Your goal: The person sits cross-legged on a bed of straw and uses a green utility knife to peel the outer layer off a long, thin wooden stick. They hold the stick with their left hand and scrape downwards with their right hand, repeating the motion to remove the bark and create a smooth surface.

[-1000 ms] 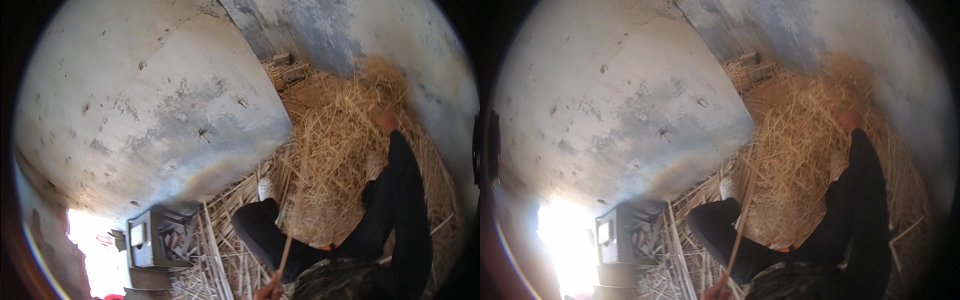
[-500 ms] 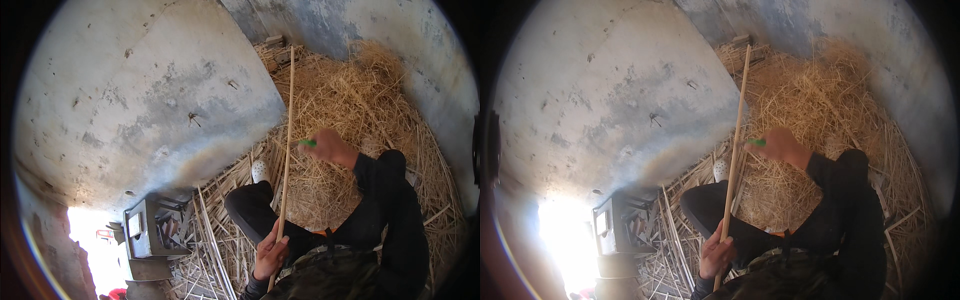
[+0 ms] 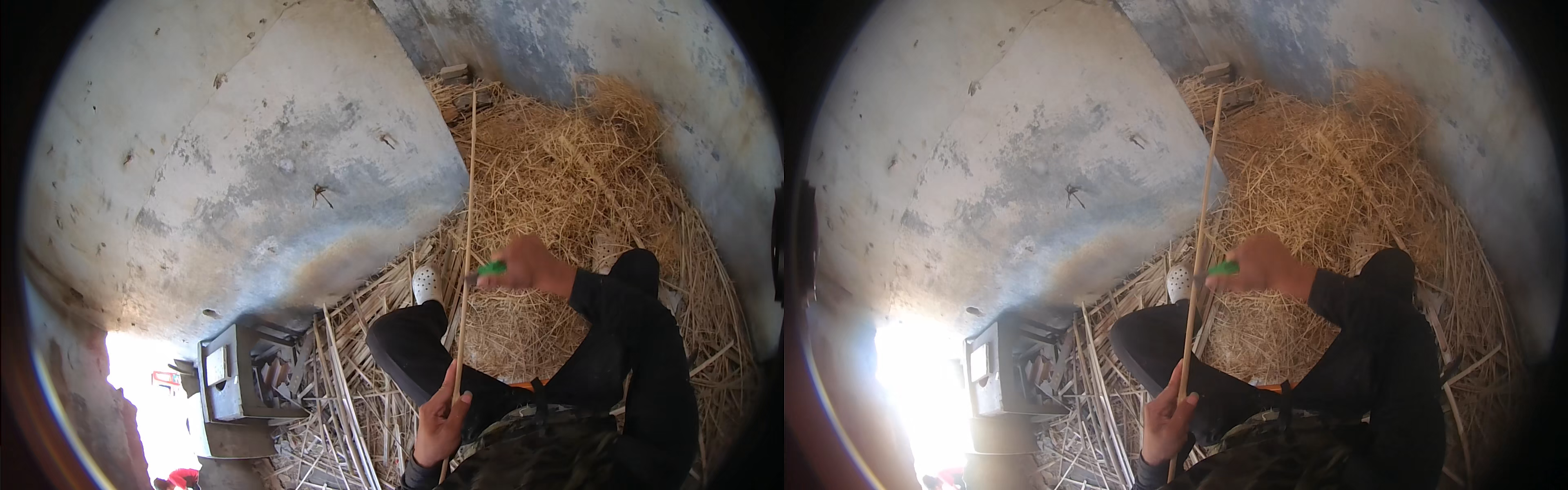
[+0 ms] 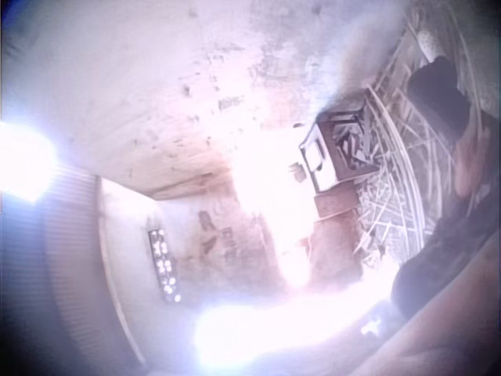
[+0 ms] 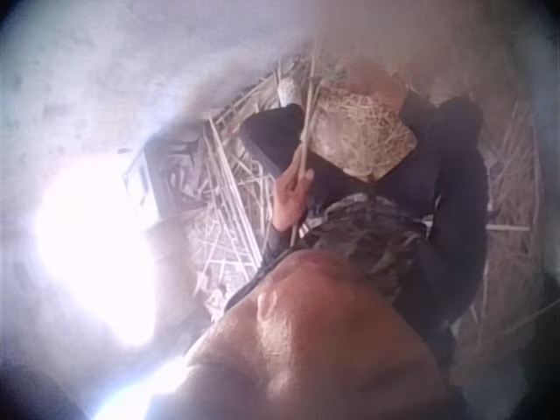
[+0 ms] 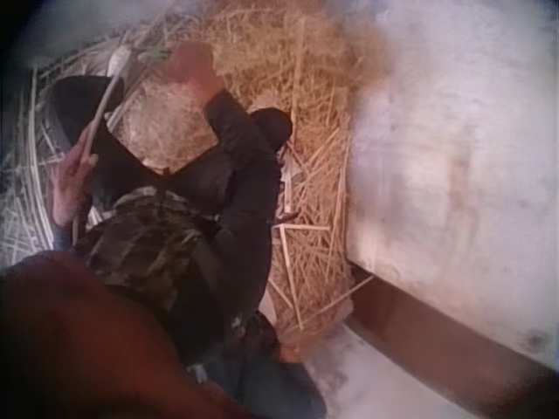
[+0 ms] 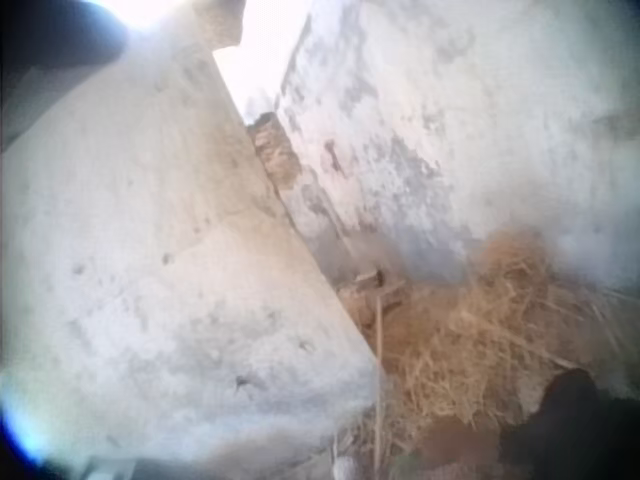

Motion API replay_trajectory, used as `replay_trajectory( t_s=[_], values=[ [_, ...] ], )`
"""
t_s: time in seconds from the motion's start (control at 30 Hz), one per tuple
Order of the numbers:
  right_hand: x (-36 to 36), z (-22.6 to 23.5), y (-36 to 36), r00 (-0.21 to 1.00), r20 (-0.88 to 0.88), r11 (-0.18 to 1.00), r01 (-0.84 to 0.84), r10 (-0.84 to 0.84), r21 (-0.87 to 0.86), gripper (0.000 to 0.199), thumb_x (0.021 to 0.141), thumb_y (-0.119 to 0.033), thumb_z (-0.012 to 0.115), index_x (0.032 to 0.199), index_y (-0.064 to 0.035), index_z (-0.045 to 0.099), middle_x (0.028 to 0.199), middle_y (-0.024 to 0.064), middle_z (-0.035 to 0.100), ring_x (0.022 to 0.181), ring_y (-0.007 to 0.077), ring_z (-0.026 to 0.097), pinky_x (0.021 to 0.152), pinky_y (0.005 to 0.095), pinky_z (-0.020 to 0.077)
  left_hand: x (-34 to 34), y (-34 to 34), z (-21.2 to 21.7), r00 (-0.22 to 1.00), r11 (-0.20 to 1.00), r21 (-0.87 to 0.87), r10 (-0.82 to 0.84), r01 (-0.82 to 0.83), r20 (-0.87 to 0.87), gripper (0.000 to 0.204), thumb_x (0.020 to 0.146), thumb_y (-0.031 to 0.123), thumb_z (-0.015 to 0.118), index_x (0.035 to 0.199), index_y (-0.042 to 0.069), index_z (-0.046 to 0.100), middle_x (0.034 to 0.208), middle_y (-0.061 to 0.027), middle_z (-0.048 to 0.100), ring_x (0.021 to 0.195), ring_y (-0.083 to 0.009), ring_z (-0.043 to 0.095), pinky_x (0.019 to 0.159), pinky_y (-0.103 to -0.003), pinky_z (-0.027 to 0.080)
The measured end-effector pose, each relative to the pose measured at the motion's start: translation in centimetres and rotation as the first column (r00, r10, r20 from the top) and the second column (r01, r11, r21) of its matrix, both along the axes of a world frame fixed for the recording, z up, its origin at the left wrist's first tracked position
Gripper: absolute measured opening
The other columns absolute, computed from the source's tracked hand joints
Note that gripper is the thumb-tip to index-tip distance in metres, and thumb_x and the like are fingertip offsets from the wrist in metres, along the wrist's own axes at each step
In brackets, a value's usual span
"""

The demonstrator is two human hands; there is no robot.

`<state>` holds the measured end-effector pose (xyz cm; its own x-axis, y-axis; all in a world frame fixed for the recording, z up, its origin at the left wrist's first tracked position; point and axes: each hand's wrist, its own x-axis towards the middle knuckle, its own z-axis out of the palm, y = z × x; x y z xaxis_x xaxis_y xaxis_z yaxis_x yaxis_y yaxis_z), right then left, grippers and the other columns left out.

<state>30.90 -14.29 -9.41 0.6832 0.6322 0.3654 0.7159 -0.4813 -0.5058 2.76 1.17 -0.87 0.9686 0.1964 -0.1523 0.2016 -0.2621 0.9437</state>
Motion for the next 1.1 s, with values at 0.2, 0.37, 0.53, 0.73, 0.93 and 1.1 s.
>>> replay_trajectory(
  t_s=[0.2, 0.37, 0.53, 0.73, 0.93, 1.1],
  values=[
    [0.9, 1.4, -0.3, 0.99, -0.127, 0.994, 0.042, -0.055, -0.103, 0.083, 0.074, -0.09, 0.03, 0.043, -0.0149, 0.045, 0.04, -0.0031, 0.032, 0.037, 0.012, 0.036, 0.039, 0.0356, 0.0303, -0.6, 0.0, 0.4, 0.997, 0.999, -0.025, 0.019, -0.021, -0.073, 0.056, 0.091, 0.007, 0.056, 0.141, -0.006, 0.036, 0.117, -0.0105, 0.06, 0.106, -0.0091, 0.051, 0.092, -0.024, 0.041],
    [3.5, 0.6, -1.8, 0.982, -0.096, 0.978, 0.145, -0.16, -0.148, 0.082, 0.074, -0.09, 0.031, 0.045, -0.0149, 0.046, 0.04, -0.0027, 0.03, 0.035, 0.0112, 0.034, 0.038, 0.0351, 0.0287, -0.8, 0.0, 0.0, 0.997, 0.998, 0.005, -0.055, 0.056, -0.054, 0.054, 0.094, 0.005, 0.055, 0.143, -0.004, 0.035, 0.13, -0.0091, 0.054, 0.109, -0.0068, 0.048, 0.094, -0.021, 0.038],
    [-0.1, -0.5, -1.1, 0.998, -0.062, 0.999, -0.021, 0.018, -0.046, 0.078, 0.076, -0.087, 0.036, 0.05, -0.0155, 0.054, 0.039, -0.0069, 0.03, 0.033, 0.0098, 0.03, 0.034, 0.031, 0.0253, -0.5, -0.3, 0.5, 0.998, 0.999, -0.043, -0.026, 0.023, -0.062, 0.054, 0.095, 0.006, 0.054, 0.144, -0.004, 0.032, 0.133, -0.0107, 0.052, 0.112, -0.0081, 0.047, 0.095, -0.021, 0.037],
    [7.6, 0.9, -5.1, 0.912, -0.166, 0.927, 0.373, -0.374, -0.043, 0.077, 0.076, -0.087, 0.036, 0.047, -0.0157, 0.04, 0.043, -0.0075, 0.029, 0.035, 0.0083, 0.028, 0.032, 0.0287, 0.0217, -0.9, -1.4, 1.8, 0.979, 0.995, -0.054, -0.097, 0.089, -0.177, 0.055, 0.092, 0.005, 0.056, 0.142, -0.003, 0.036, 0.129, -0.013, 0.056, 0.116, -0.0111, 0.048, 0.1, -0.025, 0.036],
    [1.7, -0.1, -2.8, 0.998, -0.059, 0.994, 0.026, -0.032, -0.103, 0.078, 0.076, -0.089, 0.028, 0.046, -0.0171, 0.035, 0.045, -0.0071, 0.026, 0.036, 0.0099, 0.027, 0.036, 0.0301, 0.021, -1.8, -0.2, -0.6, 0.992, 0.984, -0.146, -0.114, 0.104, -0.061, 0.054, 0.095, 0.005, 0.054, 0.144, -0.005, 0.031, 0.141, -0.0109, 0.045, 0.122, -0.0087, 0.042, 0.1, -0.023, 0.034],
    [11.4, 0.5, -7.5, 0.861, -0.103, 0.861, 0.476, -0.498, -0.18, 0.073, 0.081, -0.083, 0.036, 0.048, -0.0176, 0.038, 0.045, -0.0077, 0.026, 0.036, 0.0093, 0.024, 0.035, 0.0275, 0.019, -3.7, -0.7, -0.2, 0.975, 0.981, -0.173, -0.124, 0.092, -0.183, 0.057, 0.092, 0.005, 0.056, 0.144, -0.002, 0.033, 0.124, -0.0071, 0.055, 0.106, -0.0074, 0.049, 0.094, -0.022, 0.039]
  ],
)
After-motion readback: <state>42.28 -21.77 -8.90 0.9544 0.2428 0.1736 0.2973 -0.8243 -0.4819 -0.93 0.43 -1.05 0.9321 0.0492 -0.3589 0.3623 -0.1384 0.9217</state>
